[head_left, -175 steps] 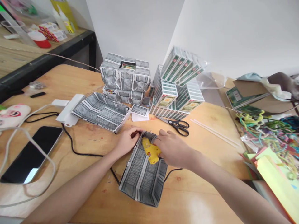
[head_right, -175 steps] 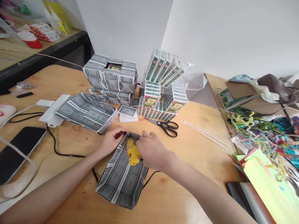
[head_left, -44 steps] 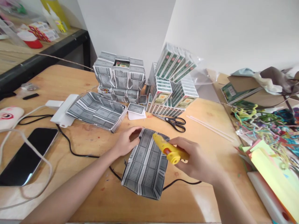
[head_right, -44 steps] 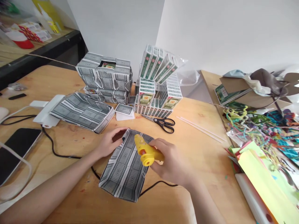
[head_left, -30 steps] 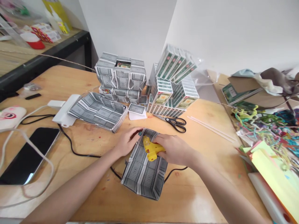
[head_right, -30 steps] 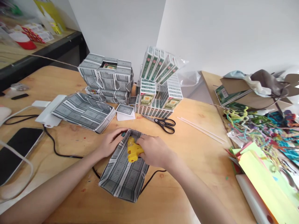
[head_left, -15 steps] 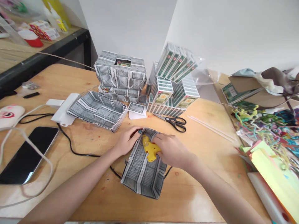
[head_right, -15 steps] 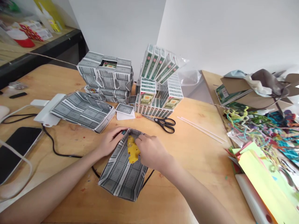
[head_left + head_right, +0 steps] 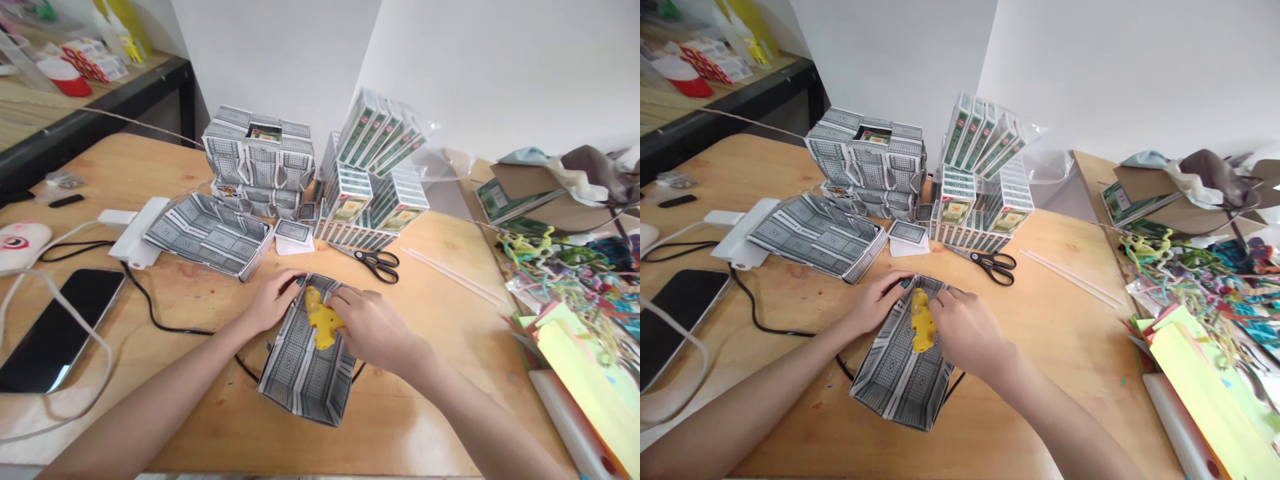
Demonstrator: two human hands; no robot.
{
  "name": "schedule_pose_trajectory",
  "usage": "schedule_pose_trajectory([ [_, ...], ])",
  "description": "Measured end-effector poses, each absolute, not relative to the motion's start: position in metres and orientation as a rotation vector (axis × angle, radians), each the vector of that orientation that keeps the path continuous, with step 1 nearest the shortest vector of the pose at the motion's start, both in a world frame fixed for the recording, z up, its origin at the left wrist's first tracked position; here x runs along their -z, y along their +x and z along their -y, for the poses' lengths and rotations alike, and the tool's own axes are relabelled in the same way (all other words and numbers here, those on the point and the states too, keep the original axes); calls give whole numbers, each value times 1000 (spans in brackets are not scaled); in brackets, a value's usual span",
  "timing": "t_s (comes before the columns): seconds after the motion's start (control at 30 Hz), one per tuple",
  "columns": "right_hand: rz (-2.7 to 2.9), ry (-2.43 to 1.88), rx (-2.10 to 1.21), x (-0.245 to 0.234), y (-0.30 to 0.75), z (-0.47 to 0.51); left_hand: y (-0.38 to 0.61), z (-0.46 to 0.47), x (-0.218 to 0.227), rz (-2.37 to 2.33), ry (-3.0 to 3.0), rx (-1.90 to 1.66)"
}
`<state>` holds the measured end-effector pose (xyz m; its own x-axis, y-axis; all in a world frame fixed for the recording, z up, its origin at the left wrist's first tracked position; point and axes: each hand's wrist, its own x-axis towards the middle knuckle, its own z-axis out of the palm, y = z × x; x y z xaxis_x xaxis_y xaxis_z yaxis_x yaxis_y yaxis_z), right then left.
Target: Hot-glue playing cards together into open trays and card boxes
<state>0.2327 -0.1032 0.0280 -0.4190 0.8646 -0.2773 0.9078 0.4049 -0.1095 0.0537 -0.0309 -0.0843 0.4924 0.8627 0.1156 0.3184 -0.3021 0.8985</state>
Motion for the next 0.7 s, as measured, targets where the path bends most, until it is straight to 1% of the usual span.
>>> schedule_pose_trajectory([
  [0.7, -2555, 1704, 392, -36, 236, 112, 54, 32, 85, -1023, 1846, -768],
])
